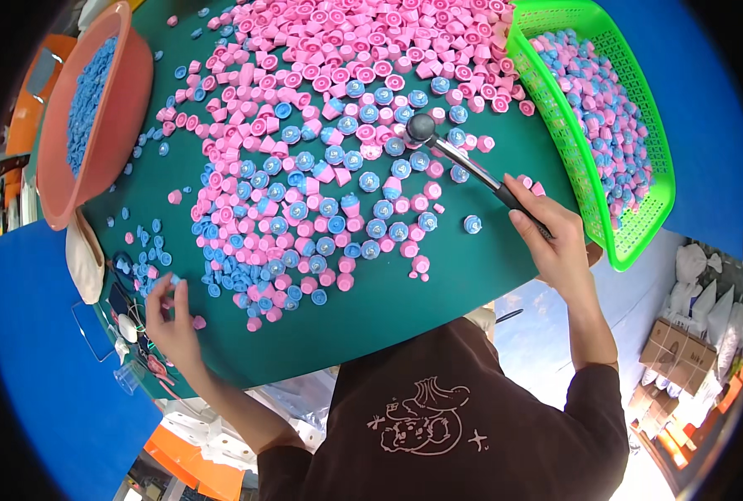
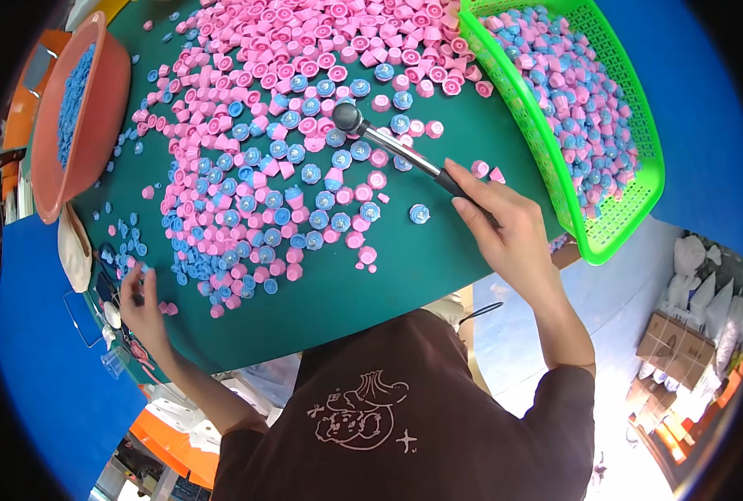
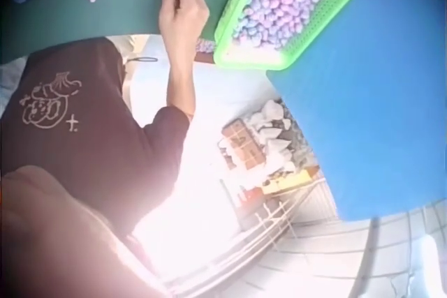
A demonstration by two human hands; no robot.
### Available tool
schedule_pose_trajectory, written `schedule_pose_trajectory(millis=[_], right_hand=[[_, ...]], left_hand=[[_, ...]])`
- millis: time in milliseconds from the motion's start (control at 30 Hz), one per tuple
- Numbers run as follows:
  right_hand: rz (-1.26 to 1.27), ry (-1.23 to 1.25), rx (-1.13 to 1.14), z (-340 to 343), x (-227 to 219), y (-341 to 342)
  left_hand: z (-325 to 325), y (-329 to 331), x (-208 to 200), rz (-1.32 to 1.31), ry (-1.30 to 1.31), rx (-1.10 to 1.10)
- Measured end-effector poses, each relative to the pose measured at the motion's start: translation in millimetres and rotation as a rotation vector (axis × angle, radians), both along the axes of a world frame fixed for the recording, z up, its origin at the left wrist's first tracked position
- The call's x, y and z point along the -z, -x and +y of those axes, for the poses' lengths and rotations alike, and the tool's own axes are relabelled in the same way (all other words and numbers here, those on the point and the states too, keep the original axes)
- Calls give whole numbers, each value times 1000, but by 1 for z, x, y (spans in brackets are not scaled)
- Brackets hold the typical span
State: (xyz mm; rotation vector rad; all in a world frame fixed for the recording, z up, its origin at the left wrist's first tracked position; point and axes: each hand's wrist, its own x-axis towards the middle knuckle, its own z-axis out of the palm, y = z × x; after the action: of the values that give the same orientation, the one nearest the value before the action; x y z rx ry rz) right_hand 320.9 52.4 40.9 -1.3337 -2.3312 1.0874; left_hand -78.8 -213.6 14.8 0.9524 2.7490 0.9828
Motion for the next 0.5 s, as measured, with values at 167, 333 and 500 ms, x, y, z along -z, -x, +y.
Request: schedule_pose_trajectory(millis=[167, 333, 500], right_hand=[[119, -92, -26, 6, 11, -1], [148, -33, 85, 5, 12, -4], [150, 7, 93, 5, 17, -17]], left_hand=[[131, -71, -35, 21, -87, 539], [226, -112, -12, 74, -237, 1046], [259, -122, 6, 132, -109, 1156]])
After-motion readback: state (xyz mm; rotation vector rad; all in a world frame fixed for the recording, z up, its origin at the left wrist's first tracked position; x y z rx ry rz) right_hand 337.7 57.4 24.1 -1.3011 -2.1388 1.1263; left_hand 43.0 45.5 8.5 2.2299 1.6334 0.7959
